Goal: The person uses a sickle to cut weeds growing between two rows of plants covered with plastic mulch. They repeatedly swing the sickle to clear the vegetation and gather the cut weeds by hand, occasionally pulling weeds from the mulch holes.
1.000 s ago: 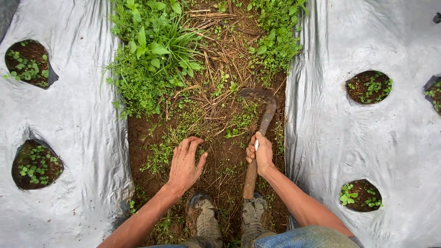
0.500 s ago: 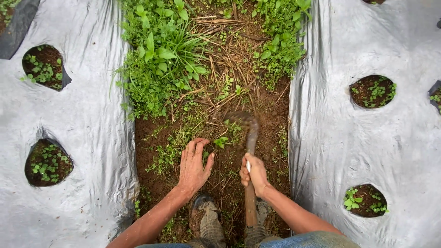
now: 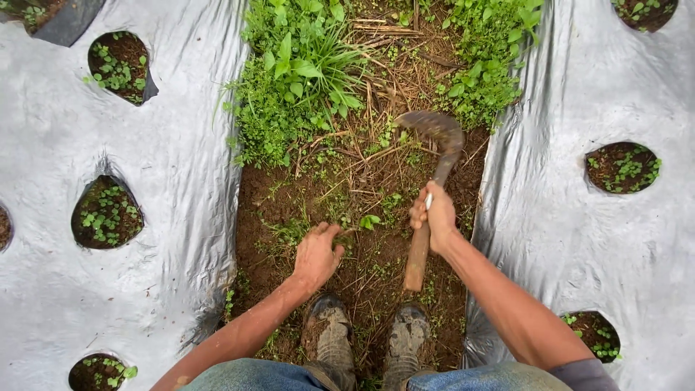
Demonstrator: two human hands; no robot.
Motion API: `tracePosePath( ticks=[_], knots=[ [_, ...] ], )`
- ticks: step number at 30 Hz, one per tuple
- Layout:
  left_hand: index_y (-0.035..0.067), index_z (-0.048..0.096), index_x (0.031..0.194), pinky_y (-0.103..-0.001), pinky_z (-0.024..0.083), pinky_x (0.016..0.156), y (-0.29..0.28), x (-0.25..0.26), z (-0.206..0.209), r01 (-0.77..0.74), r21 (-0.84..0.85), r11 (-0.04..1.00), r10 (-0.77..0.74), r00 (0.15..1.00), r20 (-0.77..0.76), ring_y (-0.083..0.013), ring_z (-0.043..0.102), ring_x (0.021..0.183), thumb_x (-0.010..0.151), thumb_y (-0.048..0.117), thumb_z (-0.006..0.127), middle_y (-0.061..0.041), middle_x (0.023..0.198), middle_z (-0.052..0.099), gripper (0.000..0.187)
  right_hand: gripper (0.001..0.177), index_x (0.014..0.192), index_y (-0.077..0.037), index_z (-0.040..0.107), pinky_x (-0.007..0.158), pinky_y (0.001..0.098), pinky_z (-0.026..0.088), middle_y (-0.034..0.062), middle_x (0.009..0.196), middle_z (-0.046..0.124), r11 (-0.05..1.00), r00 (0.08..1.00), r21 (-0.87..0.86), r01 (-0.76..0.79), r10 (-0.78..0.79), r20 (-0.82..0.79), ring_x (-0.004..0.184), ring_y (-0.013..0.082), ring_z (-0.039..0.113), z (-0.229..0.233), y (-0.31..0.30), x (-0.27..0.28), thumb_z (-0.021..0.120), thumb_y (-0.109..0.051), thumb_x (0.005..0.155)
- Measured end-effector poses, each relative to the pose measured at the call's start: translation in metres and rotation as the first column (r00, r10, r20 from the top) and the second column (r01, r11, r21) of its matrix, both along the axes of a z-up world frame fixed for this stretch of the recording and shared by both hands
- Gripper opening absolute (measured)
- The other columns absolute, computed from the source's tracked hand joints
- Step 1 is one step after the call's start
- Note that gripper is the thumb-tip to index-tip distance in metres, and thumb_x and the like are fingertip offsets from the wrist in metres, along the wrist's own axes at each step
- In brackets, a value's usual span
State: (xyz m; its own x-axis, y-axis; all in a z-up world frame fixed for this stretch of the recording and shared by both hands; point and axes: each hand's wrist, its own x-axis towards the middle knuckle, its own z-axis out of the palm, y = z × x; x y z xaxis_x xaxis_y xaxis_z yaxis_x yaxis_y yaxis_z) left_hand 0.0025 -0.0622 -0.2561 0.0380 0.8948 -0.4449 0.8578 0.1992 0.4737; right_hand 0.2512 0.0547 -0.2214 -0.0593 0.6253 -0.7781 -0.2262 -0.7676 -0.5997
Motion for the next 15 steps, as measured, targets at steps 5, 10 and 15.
tracePosePath(
  ticks=[5,10,15],
  knots=[
    [0.021,0.067,0.108,-0.049,0.058,0.08,-0.027,0.022,0.003,0.164,-0.035,0.986,-0.161,0.984,0.071,-0.035,0.071,0.098,0.088,0.024,0.065,-0.006,0.103,0.064,0.021,0.038,0.078,-0.008,0.051,0.025,0.0333,0.04,0.002,0.053,0.037,0.913,0.927,-0.165,-0.374,0.361,-0.104,0.033,0.0141,0.041,-0.021,-0.071,-0.003,0.052,-0.036,0.103],
    [0.02,0.067,0.119,-0.055,0.056,0.096,-0.028,0.016,0.011,0.113,-0.159,0.981,-0.096,0.99,0.106,-0.0438,0.065,0.121,0.09,0.024,0.061,-0.017,0.126,0.066,0.03,0.028,0.088,-0.014,0.049,0.029,0.0281,0.044,-0.002,0.057,0.047,0.926,0.918,-0.123,-0.356,0.371,0.142,0.037,0.0118,0.046,0.005,0.014,0.017,0.044,-0.033,0.108],
    [0.017,0.065,0.116,-0.057,0.057,0.092,-0.005,0.011,0.058,0.018,-0.092,0.996,-0.004,0.988,0.156,-0.0443,0.065,0.118,0.089,0.019,0.058,-0.019,0.117,0.068,0.028,0.028,0.092,-0.019,0.047,0.034,0.0234,0.043,-0.0084,0.059,0.043,0.942,0.932,0.002,-0.337,0.333,0.14,0.041,0.0069,0.042,0.038,0.133,-0.002,0.036,-0.036,0.11]
  ],
)
